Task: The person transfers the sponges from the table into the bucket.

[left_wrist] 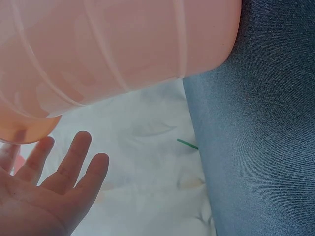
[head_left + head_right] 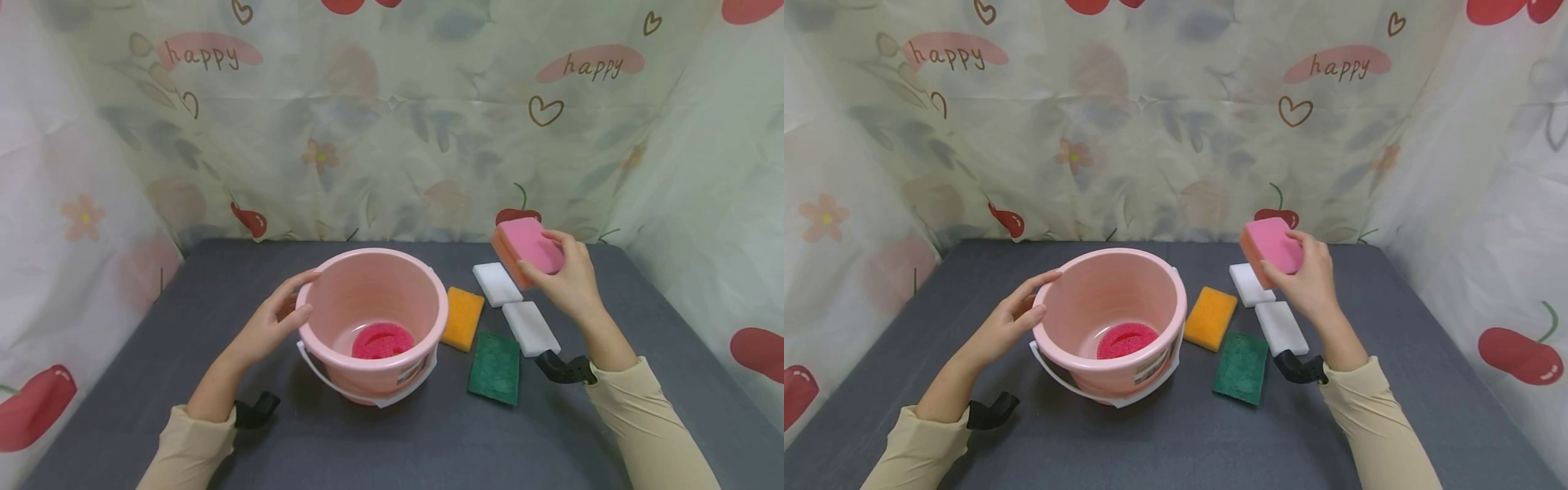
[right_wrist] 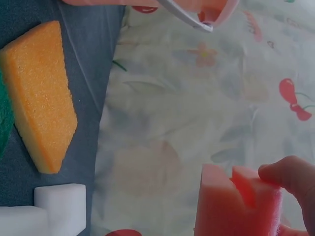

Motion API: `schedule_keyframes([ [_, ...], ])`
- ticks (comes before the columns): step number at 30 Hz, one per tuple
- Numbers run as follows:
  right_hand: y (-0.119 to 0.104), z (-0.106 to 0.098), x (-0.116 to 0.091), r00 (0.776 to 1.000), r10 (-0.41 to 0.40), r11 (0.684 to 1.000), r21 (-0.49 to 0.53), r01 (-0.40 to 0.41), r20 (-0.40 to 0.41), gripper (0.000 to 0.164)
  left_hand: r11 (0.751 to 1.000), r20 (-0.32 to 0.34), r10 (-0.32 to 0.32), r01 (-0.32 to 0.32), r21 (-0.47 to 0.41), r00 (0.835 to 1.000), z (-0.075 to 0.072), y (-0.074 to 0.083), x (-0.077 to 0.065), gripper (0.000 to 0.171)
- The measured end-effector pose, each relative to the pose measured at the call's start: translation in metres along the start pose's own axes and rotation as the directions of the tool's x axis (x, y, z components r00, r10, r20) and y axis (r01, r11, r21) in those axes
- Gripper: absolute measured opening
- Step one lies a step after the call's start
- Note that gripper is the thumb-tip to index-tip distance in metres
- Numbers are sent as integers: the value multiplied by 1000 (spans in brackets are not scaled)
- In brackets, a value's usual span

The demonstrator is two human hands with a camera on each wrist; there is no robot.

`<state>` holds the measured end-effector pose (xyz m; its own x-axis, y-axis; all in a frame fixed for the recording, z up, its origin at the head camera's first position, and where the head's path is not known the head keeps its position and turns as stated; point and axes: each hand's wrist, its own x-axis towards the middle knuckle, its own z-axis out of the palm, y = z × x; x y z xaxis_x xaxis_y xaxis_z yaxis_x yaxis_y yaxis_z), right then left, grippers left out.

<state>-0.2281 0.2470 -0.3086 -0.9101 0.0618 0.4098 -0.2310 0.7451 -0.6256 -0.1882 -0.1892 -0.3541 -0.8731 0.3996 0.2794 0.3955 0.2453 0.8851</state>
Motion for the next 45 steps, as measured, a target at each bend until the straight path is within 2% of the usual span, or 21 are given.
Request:
schedule_keyframes([
  [15,-20,-2,-5,999,-17,999,36,16,37,62,1000,-3,-4,4,8,1000,0,-1,0,55],
  [45,-59,0,-18,985,-140,987,91,131,96,58,1000,-8,2,-2,13,1000,0,-1,0,56],
])
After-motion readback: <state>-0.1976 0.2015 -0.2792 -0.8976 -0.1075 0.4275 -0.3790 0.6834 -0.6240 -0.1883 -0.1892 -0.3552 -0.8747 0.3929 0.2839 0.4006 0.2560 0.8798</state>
